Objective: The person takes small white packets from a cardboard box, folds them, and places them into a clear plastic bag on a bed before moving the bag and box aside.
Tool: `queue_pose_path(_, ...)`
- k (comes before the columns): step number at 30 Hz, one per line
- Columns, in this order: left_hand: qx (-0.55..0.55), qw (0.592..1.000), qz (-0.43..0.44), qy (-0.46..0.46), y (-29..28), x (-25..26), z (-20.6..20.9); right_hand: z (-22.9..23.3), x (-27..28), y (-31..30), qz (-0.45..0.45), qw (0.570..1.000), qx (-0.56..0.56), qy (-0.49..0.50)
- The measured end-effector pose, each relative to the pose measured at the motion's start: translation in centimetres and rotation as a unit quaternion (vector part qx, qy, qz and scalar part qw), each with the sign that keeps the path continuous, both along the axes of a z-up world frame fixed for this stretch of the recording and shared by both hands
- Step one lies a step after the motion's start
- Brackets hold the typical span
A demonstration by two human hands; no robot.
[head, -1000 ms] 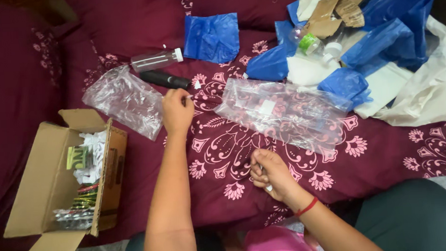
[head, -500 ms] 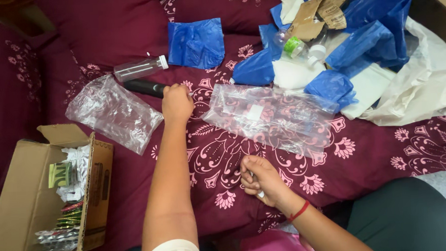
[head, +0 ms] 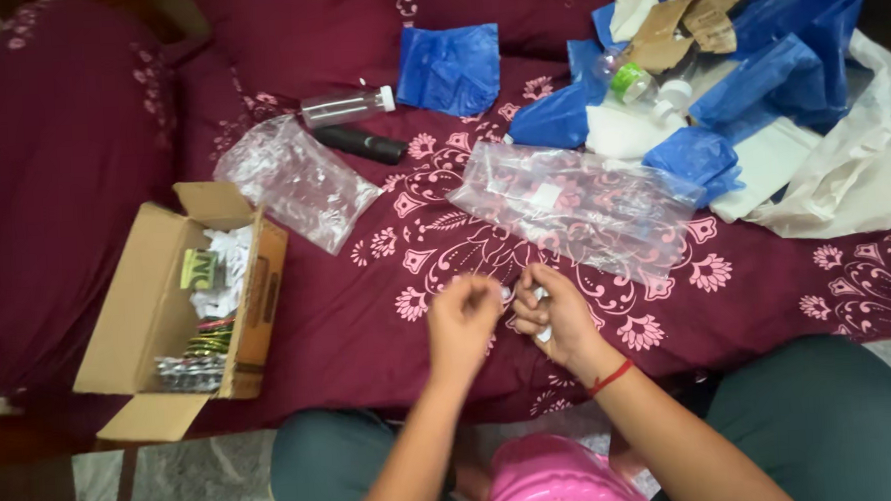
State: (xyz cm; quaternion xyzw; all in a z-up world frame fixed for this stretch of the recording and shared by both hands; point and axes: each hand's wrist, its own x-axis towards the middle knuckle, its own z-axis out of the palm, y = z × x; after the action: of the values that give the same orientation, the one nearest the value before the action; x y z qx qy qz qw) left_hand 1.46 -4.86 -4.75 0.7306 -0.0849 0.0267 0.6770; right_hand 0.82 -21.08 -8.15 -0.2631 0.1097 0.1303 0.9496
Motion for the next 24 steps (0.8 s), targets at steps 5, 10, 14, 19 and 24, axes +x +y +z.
queue_pose_path(5,-0.13,0.985,0.021,0.108,-1.6,-4.4,-4.0,1.9,-0.9,1.2,-0.079,0.995,-0.045,-0.029)
queue_pose_path(10,-0.27,0.931,-0.014,0.244,-2.4,-4.5,-4.6,4.1,-1.7,2.6,-0.132,0.974,-0.128,-0.131)
queue_pose_path(14,-0.507,0.796,-0.019,0.329,-3.1,-4.1,-5.1,4.0,-2.2,3.6,-0.136,0.909,-0.32,-0.23)
queue_pose_path(19,-0.62,0.686,0.046,0.378,-3.9,-4.0,-3.4,5.3,-2.2,3.8,-0.111,0.848,-0.422,-0.3)
queue_pose_path(24,-0.627,0.68,0.01,0.379,-3.1,-3.3,-1.9,7.4,-2.0,3.4,-0.043,0.596,-0.693,-0.403)
